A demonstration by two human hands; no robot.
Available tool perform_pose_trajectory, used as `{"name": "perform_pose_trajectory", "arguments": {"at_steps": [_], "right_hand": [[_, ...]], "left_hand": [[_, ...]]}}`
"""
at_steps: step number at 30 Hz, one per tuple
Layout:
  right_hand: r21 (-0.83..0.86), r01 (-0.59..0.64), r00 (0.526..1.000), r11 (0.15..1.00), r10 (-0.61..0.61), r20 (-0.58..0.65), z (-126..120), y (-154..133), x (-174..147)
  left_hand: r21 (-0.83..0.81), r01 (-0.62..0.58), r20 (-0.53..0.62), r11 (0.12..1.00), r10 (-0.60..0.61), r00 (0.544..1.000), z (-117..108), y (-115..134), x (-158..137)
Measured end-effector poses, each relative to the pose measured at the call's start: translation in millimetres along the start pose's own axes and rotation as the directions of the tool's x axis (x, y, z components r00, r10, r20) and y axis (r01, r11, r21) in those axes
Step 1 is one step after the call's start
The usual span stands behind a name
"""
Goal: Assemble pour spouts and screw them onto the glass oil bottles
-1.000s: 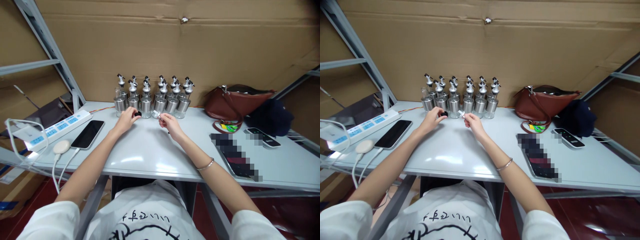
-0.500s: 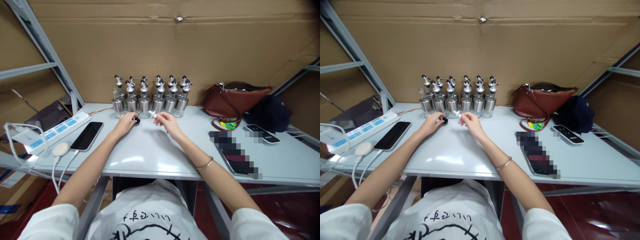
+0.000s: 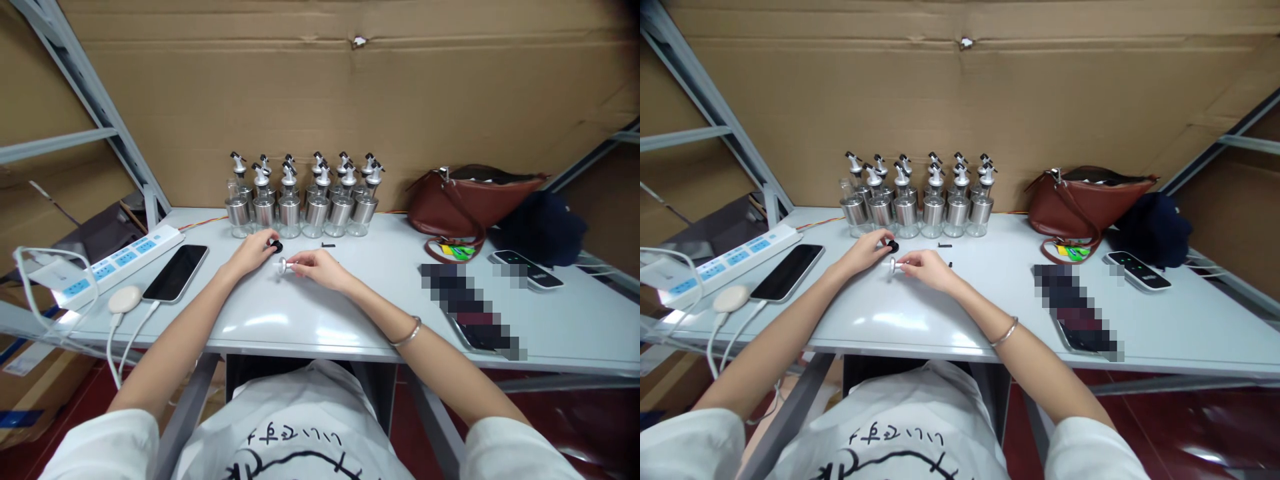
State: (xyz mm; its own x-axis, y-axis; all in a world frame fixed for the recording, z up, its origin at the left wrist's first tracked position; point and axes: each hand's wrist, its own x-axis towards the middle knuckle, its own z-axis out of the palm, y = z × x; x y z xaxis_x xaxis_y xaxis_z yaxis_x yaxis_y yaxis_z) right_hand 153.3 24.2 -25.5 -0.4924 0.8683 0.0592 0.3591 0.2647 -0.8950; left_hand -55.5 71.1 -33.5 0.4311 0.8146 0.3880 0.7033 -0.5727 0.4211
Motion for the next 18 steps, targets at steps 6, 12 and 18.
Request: {"name": "perform_pose_trajectory", "arguments": {"at_steps": [6,12,18], "right_hand": [[-0.058,0.04,0.999,0.998,-0.039,0.017,2.1,-2.0,-2.5],[-0.124,0.052,0.998,0.991,-0.046,0.046,2.7,-2.3,-3.2],[-0.196,0.072,0.995,0.978,-0.058,0.075,2.8,-6.6,-5.6]], "left_hand": [[-0.192,0.057,-0.053,0.98,-0.069,0.996,-12.2,23.6,0.9],[-0.44,0.211,0.368,0.873,-0.039,0.929,-22.8,35.2,-5.2],[-0.47,0.288,0.445,0.834,-0.058,0.894,-24.7,28.7,-6.5]]}}
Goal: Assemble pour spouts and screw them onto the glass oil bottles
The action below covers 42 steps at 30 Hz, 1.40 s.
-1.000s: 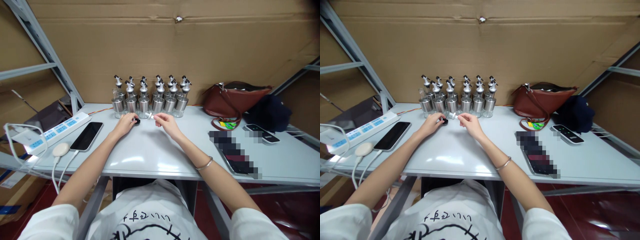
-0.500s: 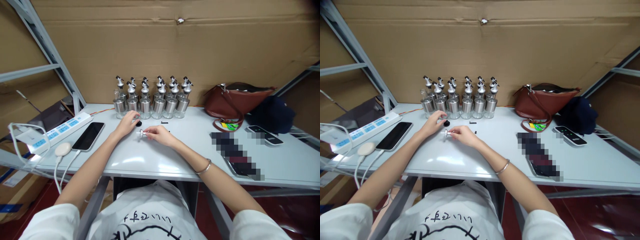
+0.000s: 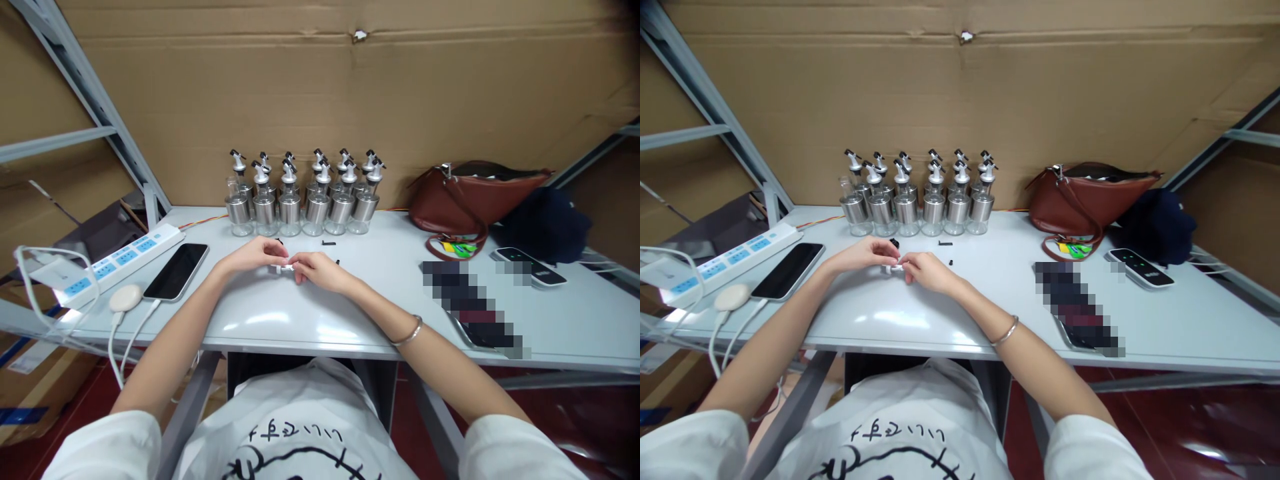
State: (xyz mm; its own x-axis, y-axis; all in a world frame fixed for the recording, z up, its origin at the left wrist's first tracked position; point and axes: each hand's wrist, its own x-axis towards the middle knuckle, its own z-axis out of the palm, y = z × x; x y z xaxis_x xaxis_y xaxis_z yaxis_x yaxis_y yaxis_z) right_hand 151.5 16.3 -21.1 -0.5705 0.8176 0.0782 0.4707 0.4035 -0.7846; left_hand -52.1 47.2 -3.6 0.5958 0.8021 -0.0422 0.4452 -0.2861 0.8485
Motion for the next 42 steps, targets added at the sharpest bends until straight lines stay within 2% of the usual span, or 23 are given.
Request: {"name": "perform_pose_trajectory", "arguments": {"at_steps": [6,13,23,30,38,40,42], "right_hand": [[-0.063,0.008,1.0,0.998,-0.008,-0.003,0.3,-0.8,-1.6],[0.045,0.003,1.0,0.999,-0.002,-0.03,1.0,1.1,-0.9],[0.116,0.019,0.991,0.993,-0.003,-0.132,-3.7,-0.4,-0.7],[0.17,0.048,0.965,0.984,-0.002,-0.261,-9.8,-2.6,-1.0],[0.27,0.115,0.937,0.956,-0.014,-0.35,-14.8,-1.8,0.0],[0.271,0.121,0.936,0.955,-0.019,-0.351,-15.0,-1.1,0.0],[0.265,0.125,0.936,0.956,-0.025,-0.351,-14.7,-0.5,0.0]], "left_hand": [[0.041,0.021,-0.024,0.999,-0.02,1.0,-6.0,-5.9,-1.8],[0.114,0.038,0.008,0.993,-0.039,0.999,-8.8,-8.9,-2.4],[0.147,0.024,-0.053,0.989,-0.016,0.998,-8.6,-7.9,-3.0],[0.174,0.028,-0.191,0.984,0.006,0.982,-12.4,-10.1,-2.2],[0.219,0.0,-0.217,0.976,0.048,0.975,-6.1,-14.0,0.3],[0.243,-0.009,-0.262,0.97,0.074,0.962,-4.1,-13.5,1.1],[0.277,-0.024,-0.351,0.961,0.124,0.928,-2.7,-11.6,2.7]]}}
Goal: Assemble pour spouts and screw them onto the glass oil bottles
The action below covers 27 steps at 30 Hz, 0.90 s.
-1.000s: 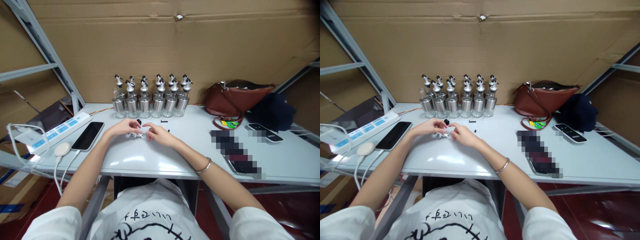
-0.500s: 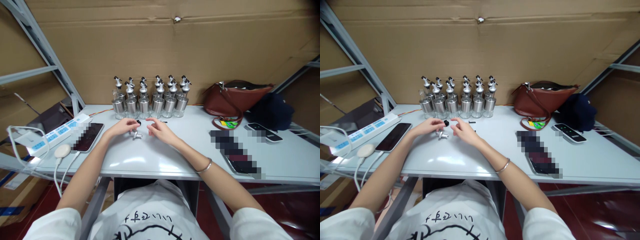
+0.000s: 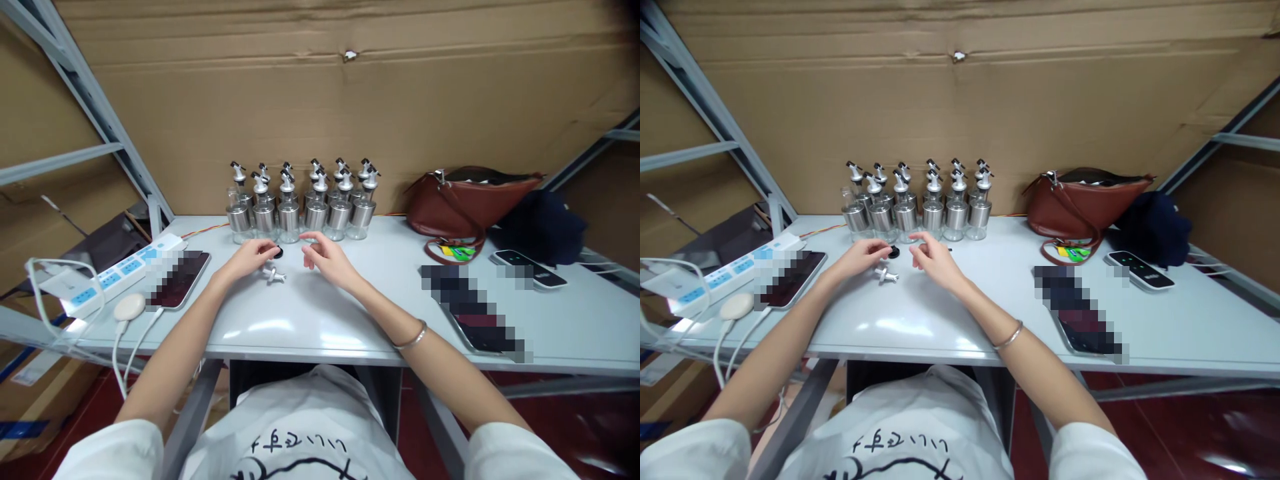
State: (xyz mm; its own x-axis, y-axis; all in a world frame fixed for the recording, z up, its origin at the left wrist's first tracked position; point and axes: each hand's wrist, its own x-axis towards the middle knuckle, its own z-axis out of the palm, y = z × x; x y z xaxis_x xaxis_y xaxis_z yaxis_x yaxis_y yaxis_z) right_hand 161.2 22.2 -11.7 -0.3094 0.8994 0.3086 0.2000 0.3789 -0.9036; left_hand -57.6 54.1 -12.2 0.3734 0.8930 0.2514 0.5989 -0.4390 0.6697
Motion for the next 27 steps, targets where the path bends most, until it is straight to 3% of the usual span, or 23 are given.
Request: {"name": "perform_pose_trajectory", "arguments": {"at_steps": [3,7,9,13,18,21,23,27], "right_hand": [[-0.005,0.008,1.0,1.0,-0.008,-0.002,0.4,0.6,-0.2],[-0.006,0.003,1.0,1.0,-0.003,0.003,0.9,0.7,-0.5],[-0.011,0.004,1.0,1.0,-0.004,0.007,1.1,0.8,-0.6],[-0.02,0.007,1.0,1.0,-0.007,0.006,1.0,1.6,-0.6],[-0.021,0.011,1.0,1.0,-0.01,0.014,1.1,2.7,-0.3],[-0.011,0.016,1.0,1.0,-0.015,0.021,1.8,2.9,-0.6],[-0.011,0.02,0.999,1.0,-0.02,0.027,2.4,3.3,-0.9],[0.007,0.03,0.999,1.0,-0.03,0.032,4.0,6.1,-0.4]], "left_hand": [[0.04,-0.029,-0.244,0.999,0.038,0.969,0.3,3.5,3.6],[0.092,-0.141,-0.534,0.986,0.168,0.829,-1.3,2.5,7.8],[0.112,-0.194,-0.582,0.974,0.223,0.782,-1.8,-0.8,9.0],[0.111,-0.198,-0.627,0.974,0.223,0.747,-2.5,-7.0,12.4],[0.15,-0.319,-0.706,0.936,0.327,0.629,-3.5,-6.5,24.7],[0.191,-0.336,-0.7,0.922,0.368,0.612,-3.1,-5.9,36.5],[0.191,-0.322,-0.692,0.927,0.36,0.626,-1.9,-6.4,46.0],[0.055,-0.283,-0.707,0.958,0.237,0.666,4.5,-7.1,67.1]]}}
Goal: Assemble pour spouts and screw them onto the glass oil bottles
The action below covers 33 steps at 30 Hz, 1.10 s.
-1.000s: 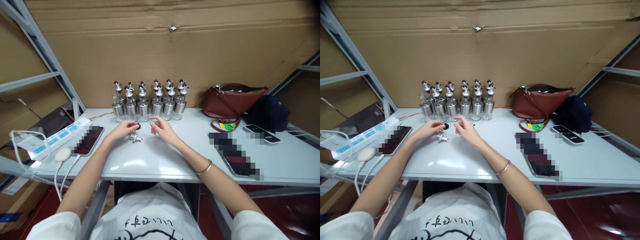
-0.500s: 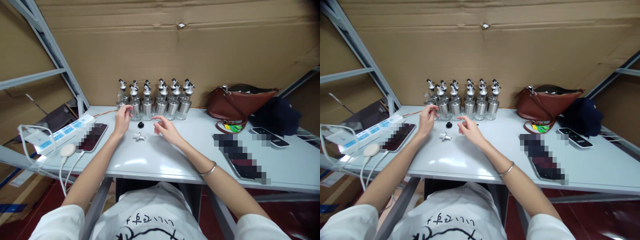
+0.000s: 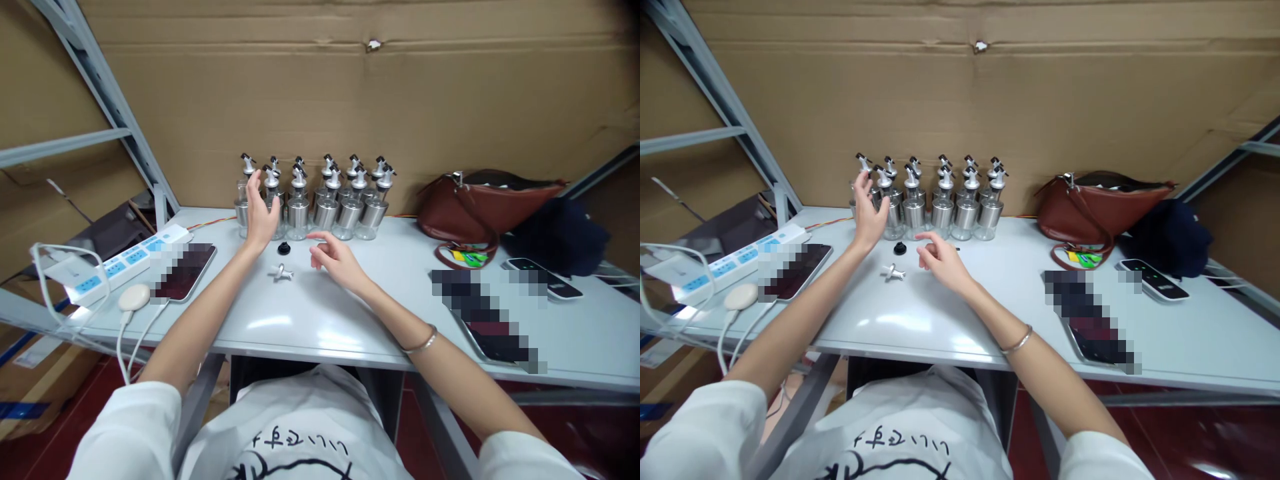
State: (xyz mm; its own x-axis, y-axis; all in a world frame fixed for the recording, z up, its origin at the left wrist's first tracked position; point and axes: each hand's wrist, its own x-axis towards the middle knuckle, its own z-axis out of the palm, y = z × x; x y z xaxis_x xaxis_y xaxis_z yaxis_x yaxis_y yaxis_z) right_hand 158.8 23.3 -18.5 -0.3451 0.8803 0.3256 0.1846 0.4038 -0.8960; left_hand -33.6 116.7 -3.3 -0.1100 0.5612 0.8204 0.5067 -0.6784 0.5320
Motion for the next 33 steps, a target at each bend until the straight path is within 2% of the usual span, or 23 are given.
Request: {"name": "perform_pose_trajectory", "arguments": {"at_steps": [3,8,12,17,20,23,27,30,33], "right_hand": [[0.023,0.006,1.0,1.0,-0.006,0.009,1.0,2.6,2.1],[0.023,0.043,0.999,0.999,-0.042,-0.013,0.5,-3.7,9.8],[-0.06,0.118,0.992,0.991,-0.12,-0.037,-2.2,-19.2,20.4],[-0.15,0.21,0.97,0.966,-0.225,-0.09,-1.3,-33.9,43.8],[-0.233,0.289,0.931,0.929,-0.329,-0.156,4.1,-39.2,62.3],[-0.294,0.388,0.869,0.874,-0.453,-0.199,11.6,-45.0,79.5],[-0.326,0.457,0.819,0.827,-0.535,-0.208,19.6,-53.3,93.6],[-0.331,0.484,0.795,0.81,-0.565,-0.22,20.4,-58.5,95.5],[-0.354,0.52,0.745,0.777,-0.616,-0.257,16.0,-65.4,91.8]], "left_hand": [[-0.036,0.065,-0.058,0.997,-0.067,0.996,15.1,-3.8,5.0],[-0.037,0.07,-0.135,0.997,-0.075,0.988,30.3,-14.1,10.7],[-0.085,0.121,-0.128,0.989,-0.132,0.983,31.1,-24.0,14.3],[-0.114,0.131,-0.099,0.985,-0.142,0.985,26.8,-28.7,21.4],[-0.115,0.119,-0.061,0.986,-0.126,0.99,26.7,-27.3,24.6],[-0.102,0.117,-0.022,0.988,-0.12,0.993,27.0,-24.7,23.3],[-0.066,0.15,0.019,0.987,-0.149,0.989,28.2,-23.4,15.0],[-0.05,0.148,-0.01,0.988,-0.149,0.989,30.3,-22.5,11.1],[-0.05,0.075,-0.064,0.996,-0.078,0.995,27.3,-9.2,15.9]]}}
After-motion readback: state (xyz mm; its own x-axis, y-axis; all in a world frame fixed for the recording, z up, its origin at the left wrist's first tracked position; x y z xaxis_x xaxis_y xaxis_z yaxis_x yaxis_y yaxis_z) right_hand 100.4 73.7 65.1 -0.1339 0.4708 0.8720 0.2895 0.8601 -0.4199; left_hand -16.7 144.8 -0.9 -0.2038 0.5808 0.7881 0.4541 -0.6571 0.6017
